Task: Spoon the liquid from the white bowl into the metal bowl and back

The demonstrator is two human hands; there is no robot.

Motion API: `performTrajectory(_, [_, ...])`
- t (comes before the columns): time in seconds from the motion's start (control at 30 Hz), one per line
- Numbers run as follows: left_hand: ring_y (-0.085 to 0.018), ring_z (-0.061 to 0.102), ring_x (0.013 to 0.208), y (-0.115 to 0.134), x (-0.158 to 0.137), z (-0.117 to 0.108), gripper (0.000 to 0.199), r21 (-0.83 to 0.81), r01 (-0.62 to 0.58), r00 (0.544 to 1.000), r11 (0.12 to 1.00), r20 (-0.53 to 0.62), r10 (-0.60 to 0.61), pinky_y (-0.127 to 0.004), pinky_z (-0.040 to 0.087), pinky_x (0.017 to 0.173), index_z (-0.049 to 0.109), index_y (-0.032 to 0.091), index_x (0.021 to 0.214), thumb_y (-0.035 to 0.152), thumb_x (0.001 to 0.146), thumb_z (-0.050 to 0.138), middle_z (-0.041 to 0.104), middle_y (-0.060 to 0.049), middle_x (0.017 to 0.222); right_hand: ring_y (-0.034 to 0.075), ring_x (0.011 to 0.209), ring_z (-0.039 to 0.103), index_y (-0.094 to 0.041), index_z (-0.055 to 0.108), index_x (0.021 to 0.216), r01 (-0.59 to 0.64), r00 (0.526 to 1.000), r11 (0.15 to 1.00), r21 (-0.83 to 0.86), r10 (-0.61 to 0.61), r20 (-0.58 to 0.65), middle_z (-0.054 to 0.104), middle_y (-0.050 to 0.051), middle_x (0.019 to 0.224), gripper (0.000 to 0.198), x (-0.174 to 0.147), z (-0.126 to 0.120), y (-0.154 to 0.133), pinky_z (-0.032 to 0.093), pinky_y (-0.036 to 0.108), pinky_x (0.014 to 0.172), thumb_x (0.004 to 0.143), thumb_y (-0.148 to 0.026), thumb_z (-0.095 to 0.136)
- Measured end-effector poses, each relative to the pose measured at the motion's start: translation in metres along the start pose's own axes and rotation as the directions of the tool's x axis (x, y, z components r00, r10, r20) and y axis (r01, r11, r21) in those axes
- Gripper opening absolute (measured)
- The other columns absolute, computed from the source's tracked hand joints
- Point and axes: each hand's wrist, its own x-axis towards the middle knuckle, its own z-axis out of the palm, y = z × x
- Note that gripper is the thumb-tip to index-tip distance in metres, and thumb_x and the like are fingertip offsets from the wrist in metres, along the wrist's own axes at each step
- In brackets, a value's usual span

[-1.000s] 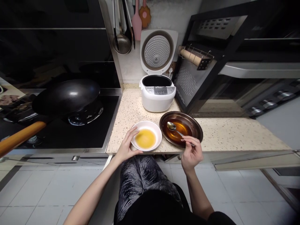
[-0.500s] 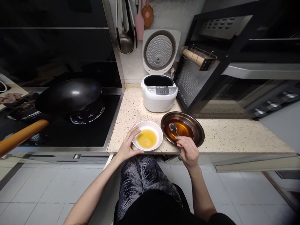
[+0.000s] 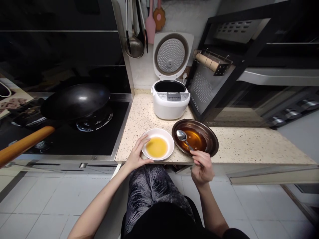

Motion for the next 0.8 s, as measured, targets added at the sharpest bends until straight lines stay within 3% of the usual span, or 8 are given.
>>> performTrajectory(0.13, [-0.041, 0.044, 0.151, 0.0, 0.0, -0.001, 0.092, 0.007, -0.011, 1.0, 1.0, -0.018, 0.011, -0.065, 0.04, 0.122, 0.049, 0.026, 0.153, 0.072, 0.079, 0.076, 0.047, -0.02, 0.159, 0.023, 0.087, 0.074, -0.024, 0.065, 0.108, -0.048, 0.998, 0.993, 0.111, 0.052, -0.034, 0.077, 0.007, 0.095, 0.015, -0.008, 0.011, -0.013, 0.06, 0.043, 0.075, 0.102, -0.018, 0.053])
performTrajectory(0.3, [-0.042, 0.049, 0.148, -0.001, -0.001, 0.0, 0.095, 0.022, -0.028, 0.998, 0.999, -0.048, 0.029, -0.066, 0.043, 0.12, 0.05, 0.027, 0.153, 0.068, 0.074, 0.082, 0.05, -0.02, 0.157, 0.023, 0.085, 0.074, -0.024, 0.066, 0.106, -0.142, 0.989, 0.961, 0.239, 0.131, 0.062, 0.077, 0.006, 0.093, 0.015, -0.015, 0.031, -0.025, 0.059, 0.043, 0.075, 0.103, -0.018, 0.052])
performTrajectory(0.47, [-0.042, 0.05, 0.147, -0.003, -0.002, 0.001, 0.098, 0.028, -0.051, 0.997, 0.998, -0.052, 0.052, -0.066, 0.045, 0.119, 0.049, 0.026, 0.155, 0.068, 0.073, 0.082, 0.052, -0.021, 0.155, 0.022, 0.085, 0.074, -0.023, 0.066, 0.102, -0.224, 0.974, 0.94, 0.258, 0.211, 0.079, 0.076, 0.006, 0.091, 0.017, -0.025, 0.044, -0.029, 0.059, 0.041, 0.077, 0.103, -0.017, 0.05])
performTrajectory(0.8, [-0.042, 0.047, 0.151, -0.005, -0.004, 0.0, 0.096, 0.033, -0.073, 0.995, 0.997, -0.072, 0.075, -0.07, 0.043, 0.119, 0.048, 0.029, 0.156, 0.065, 0.074, 0.082, 0.051, -0.021, 0.158, 0.02, 0.086, 0.074, -0.023, 0.064, 0.097, -0.354, 0.935, 0.898, 0.261, 0.345, 0.08, 0.076, 0.005, 0.091, 0.017, -0.034, 0.046, -0.027, 0.06, 0.038, 0.077, 0.102, -0.016, 0.05])
